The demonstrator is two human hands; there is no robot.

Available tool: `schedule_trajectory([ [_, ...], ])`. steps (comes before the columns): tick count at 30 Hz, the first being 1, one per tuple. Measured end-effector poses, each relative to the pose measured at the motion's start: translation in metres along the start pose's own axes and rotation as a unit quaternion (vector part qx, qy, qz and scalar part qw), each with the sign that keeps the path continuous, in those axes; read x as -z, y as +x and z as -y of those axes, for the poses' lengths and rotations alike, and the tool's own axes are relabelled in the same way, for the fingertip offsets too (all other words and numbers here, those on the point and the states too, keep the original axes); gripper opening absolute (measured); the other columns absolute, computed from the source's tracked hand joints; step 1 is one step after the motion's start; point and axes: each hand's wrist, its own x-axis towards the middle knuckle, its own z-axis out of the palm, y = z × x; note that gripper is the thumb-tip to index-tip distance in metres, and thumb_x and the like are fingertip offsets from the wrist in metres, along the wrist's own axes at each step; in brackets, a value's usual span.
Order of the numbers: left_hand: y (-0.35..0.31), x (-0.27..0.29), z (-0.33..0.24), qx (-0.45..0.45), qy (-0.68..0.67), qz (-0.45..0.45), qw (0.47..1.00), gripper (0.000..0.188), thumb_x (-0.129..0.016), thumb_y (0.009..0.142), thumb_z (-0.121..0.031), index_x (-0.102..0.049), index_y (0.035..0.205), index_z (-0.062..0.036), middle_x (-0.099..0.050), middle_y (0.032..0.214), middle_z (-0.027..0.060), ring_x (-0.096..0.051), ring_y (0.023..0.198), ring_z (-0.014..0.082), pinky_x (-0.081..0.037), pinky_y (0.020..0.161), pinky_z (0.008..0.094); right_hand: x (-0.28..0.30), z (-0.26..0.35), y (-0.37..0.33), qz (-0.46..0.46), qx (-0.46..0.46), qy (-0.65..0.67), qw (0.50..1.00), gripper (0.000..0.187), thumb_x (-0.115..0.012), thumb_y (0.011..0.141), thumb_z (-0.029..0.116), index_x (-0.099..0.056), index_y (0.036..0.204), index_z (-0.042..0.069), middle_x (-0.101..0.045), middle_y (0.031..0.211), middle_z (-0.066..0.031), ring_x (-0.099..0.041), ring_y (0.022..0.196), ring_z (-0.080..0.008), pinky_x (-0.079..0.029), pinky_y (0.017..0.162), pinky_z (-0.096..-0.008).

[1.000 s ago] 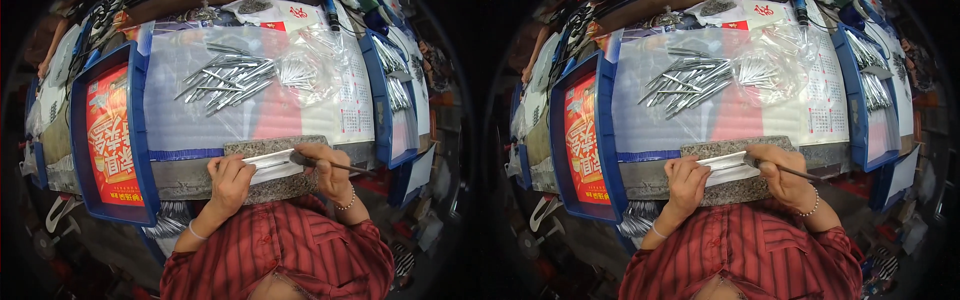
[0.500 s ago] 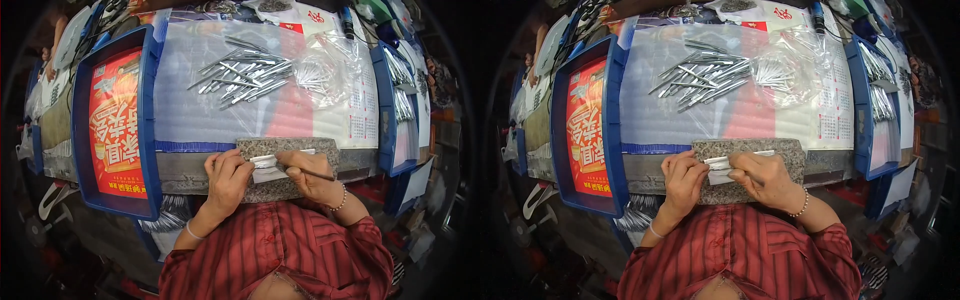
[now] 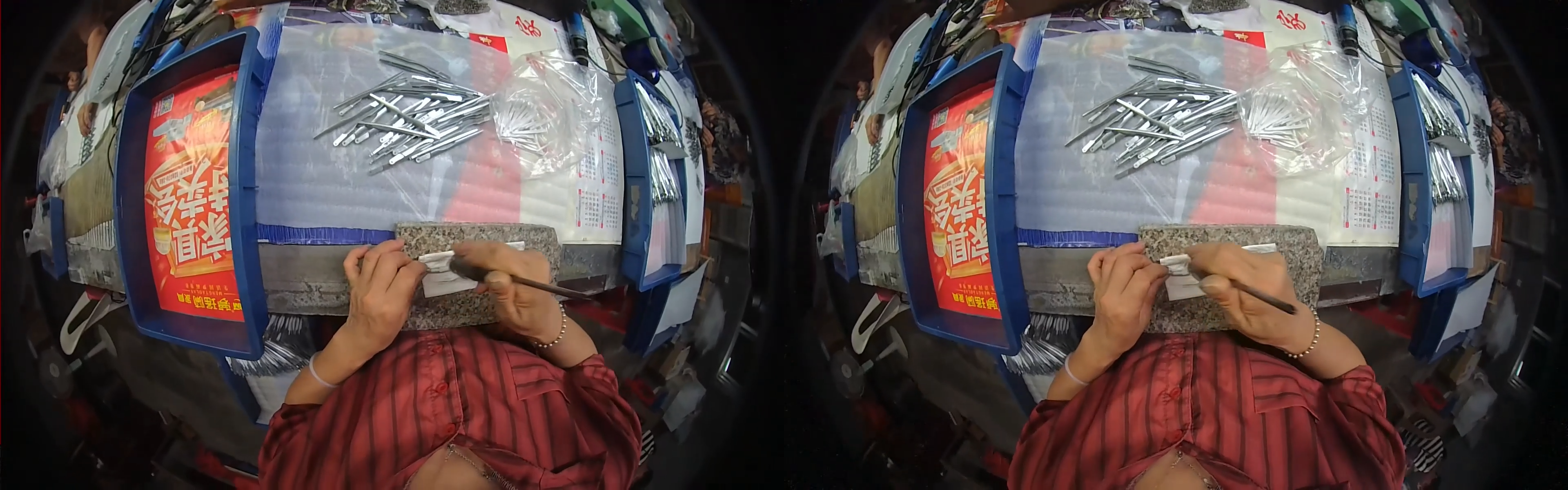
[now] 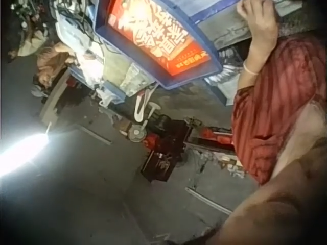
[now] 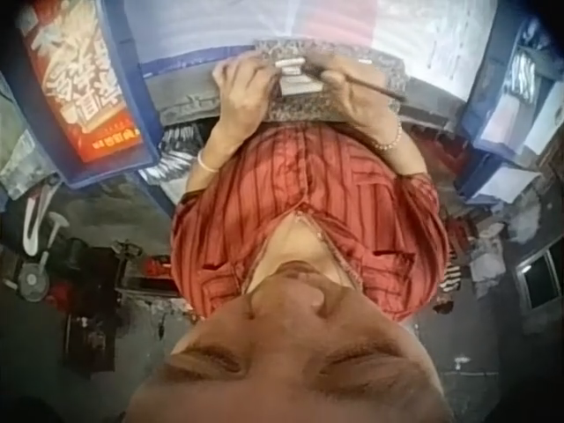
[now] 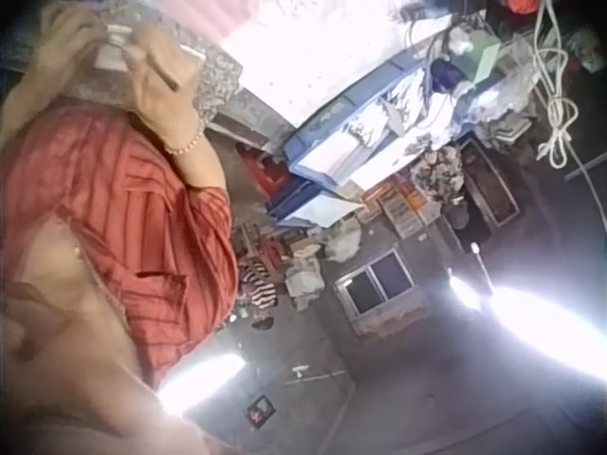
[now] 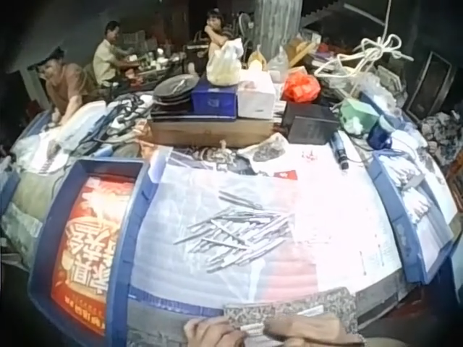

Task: The recorder manually marks and organizes small metal rods into a fixture using a scribe.

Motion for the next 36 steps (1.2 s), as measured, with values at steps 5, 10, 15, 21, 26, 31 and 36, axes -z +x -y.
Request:
schedule_trajectory([
  [5, 0.003, 0.000, 0.001, -0.006, -0.002, 0.004, 1.000, 0.027, -0.074, 0.070, -0.002, -0.064, 0.095, -0.0070, -0.057, 0.092, 0.0070, -0.058, 0.102, 0.0287, -0.037, 0.089, 0.0442, 0.012, 0.013, 0.000, -0.007, 0.018, -0.027, 0.999, 0.036, -0.049, 0.100, 0.033, -0.062, 0.103, -0.001, -0.067, 0.094, -0.0160, -0.069, 0.074, -0.0283, -0.054, 0.060, -0.0326],
  [10, -0.005, -0.004, 0.007, -0.002, 0.007, -0.001, 1.000, 0.024, -0.069, 0.073, -0.004, -0.064, 0.096, -0.0071, -0.057, 0.092, 0.0064, -0.058, 0.103, 0.0274, -0.036, 0.091, 0.0453, 0.014, 0.023, 0.002, -0.023, 0.178, -0.048, 0.983, 0.025, -0.063, 0.087, 0.016, -0.062, 0.102, -0.003, -0.067, 0.104, -0.0201, -0.070, 0.074, -0.0261, -0.056, 0.062, -0.0307],
  [15, 0.004, -0.003, 0.002, 0.004, -0.014, 0.003, 1.000, 0.023, -0.064, 0.075, -0.007, -0.063, 0.098, -0.0055, -0.057, 0.093, 0.0064, -0.058, 0.105, 0.0265, -0.034, 0.093, 0.0464, -0.019, -0.003, 0.010, 0.064, 0.089, -0.099, 0.989, 0.035, -0.053, 0.098, 0.032, -0.063, 0.101, -0.001, -0.067, 0.090, -0.0156, -0.067, 0.067, -0.0276, -0.053, 0.057, -0.0327],
  [21, 0.002, 0.003, 0.001, -0.003, -0.012, 0.010, 1.000, 0.026, -0.072, 0.071, 0.001, -0.064, 0.095, -0.0047, -0.058, 0.092, 0.0086, -0.059, 0.102, 0.0296, -0.038, 0.091, 0.0440, 0.001, -0.001, -0.006, -0.019, -0.023, -0.022, 0.999, 0.028, -0.050, 0.100, 0.025, -0.063, 0.103, 0.000, -0.066, 0.089, -0.0163, -0.066, 0.065, -0.0278, -0.053, 0.059, -0.0328],
  [26, 0.003, 0.003, 0.001, -0.002, -0.007, 0.010, 1.000, 0.025, -0.072, 0.070, 0.001, -0.065, 0.093, -0.0057, -0.058, 0.091, 0.0083, -0.059, 0.101, 0.0294, -0.038, 0.091, 0.0435, 0.030, 0.007, -0.035, -0.100, -0.051, -0.025, 0.993, 0.049, -0.040, 0.103, 0.039, -0.062, 0.109, -0.004, -0.069, 0.101, -0.0172, -0.067, 0.066, -0.0179, -0.053, 0.056, -0.0265],
  [31, 0.005, 0.001, -0.001, -0.004, 0.010, 0.006, 1.000, 0.023, -0.072, 0.071, 0.000, -0.064, 0.092, -0.0059, -0.058, 0.090, 0.0081, -0.059, 0.101, 0.0297, -0.038, 0.090, 0.0429, 0.032, 0.001, -0.062, -0.188, 0.051, 0.025, 0.981, 0.031, -0.049, 0.100, 0.025, -0.064, 0.102, -0.002, -0.070, 0.099, -0.0204, -0.069, 0.073, -0.0287, -0.056, 0.058, -0.0341],
  [36, 0.003, 0.000, -0.002, -0.012, 0.009, 0.005, 1.000, 0.021, -0.071, 0.072, 0.000, -0.062, 0.090, -0.0053, -0.058, 0.090, 0.0090, -0.059, 0.098, 0.0305, -0.038, 0.090, 0.0424, 0.017, -0.017, -0.040, -0.072, -0.040, -0.100, 0.992, 0.025, -0.050, 0.099, 0.021, -0.065, 0.096, 0.002, -0.064, 0.079, -0.0150, -0.064, 0.066, -0.0321, -0.050, 0.058, -0.0369],
])
